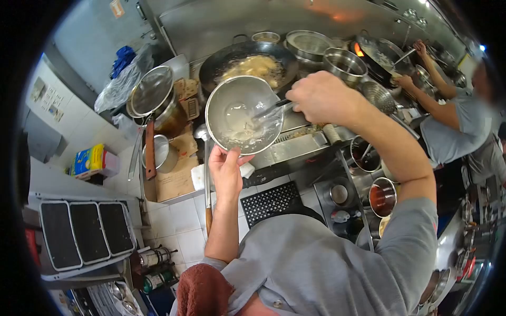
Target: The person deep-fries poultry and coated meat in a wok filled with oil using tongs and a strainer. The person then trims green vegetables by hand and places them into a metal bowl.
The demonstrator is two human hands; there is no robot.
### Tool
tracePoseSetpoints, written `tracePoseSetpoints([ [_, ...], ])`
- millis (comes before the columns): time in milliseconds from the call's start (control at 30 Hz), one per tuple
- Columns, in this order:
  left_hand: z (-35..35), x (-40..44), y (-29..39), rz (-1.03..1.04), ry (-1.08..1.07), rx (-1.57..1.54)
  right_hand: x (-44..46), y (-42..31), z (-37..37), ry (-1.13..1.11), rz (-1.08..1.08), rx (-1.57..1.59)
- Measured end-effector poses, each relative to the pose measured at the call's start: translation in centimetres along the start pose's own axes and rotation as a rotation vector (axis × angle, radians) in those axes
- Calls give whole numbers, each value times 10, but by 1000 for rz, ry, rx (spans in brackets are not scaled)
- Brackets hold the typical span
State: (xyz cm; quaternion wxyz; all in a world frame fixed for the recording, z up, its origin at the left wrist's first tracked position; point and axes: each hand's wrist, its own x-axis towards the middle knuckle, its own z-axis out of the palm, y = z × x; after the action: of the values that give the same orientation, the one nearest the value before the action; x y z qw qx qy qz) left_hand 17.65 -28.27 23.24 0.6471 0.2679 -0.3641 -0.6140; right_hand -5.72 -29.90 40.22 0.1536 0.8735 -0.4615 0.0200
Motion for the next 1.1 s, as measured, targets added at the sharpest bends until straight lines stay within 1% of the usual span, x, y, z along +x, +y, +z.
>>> tracePoseSetpoints([
  [67, 8, 2, -5, 14, -23, 31, 1, 2, -1, -182, 30, -117],
  [100, 12, 2, -8, 21, -34, 47, -2, 6, -6, -180, 37, -122],
  [167, 13, 7, -16, -24, -17, 28, -6, 15, -17, -102, 114, -90],
  [200, 13, 10, -20, -11, -13, 28, -13, 27, -18, 71, 70, -49],
  [233, 13, 13, -25, 4, 1, 59, -14, 38, -25, 125, 97, -34],
  [300, 14, 14, -31, 30, 32, 92, -13, 62, -42, 185, 103, -43],
  [333, 16, 16, -34, 6, 75, 69, -9, 71, -51, 194, 86, -41],
  [400, 15, 19, -41, -9, 128, 49, 0, 88, -61, 129, 268, -35],
  [433, 12, 20, -44, -25, 145, 27, 5, 96, -57, 135, 257, -30],
  [500, 11, 16, -46, -36, 164, 8, 18, 115, -35, 98, 285, -31],
  [567, 14, 6, -41, 16, 237, 94, 43, 130, 13, 3, 313, -110],
  [633, 14, -2, -42, 41, 244, 90, 69, 130, 62, -225, 388, -69],
  [733, 16, -19, -39, -14, 275, 115, 84, 129, 142, -230, 354, -34],
  [767, 18, -25, -38, -9, 274, 126, 86, 130, 156, -246, 353, -5],
  [800, 19, -33, -36, -35, 281, 137, 84, 130, 161, -198, 428, 71],
  [833, 18, -41, -35, -66, 287, 149, 80, 132, 161, -195, 435, 87],
  [900, 11, -53, -35, -89, 272, 129, 65, 140, 153, -34, 560, 200],
  [967, 6, -58, -34, -163, 240, 101, 35, 137, 131, 104, 626, 267],
  [1033, 6, -55, -36, -194, 211, 102, -7, 120, 109, 186, 631, 255],
  [1100, 9, -47, -36, -255, 120, 107, -62, 96, 108, 333, 574, 381],
])
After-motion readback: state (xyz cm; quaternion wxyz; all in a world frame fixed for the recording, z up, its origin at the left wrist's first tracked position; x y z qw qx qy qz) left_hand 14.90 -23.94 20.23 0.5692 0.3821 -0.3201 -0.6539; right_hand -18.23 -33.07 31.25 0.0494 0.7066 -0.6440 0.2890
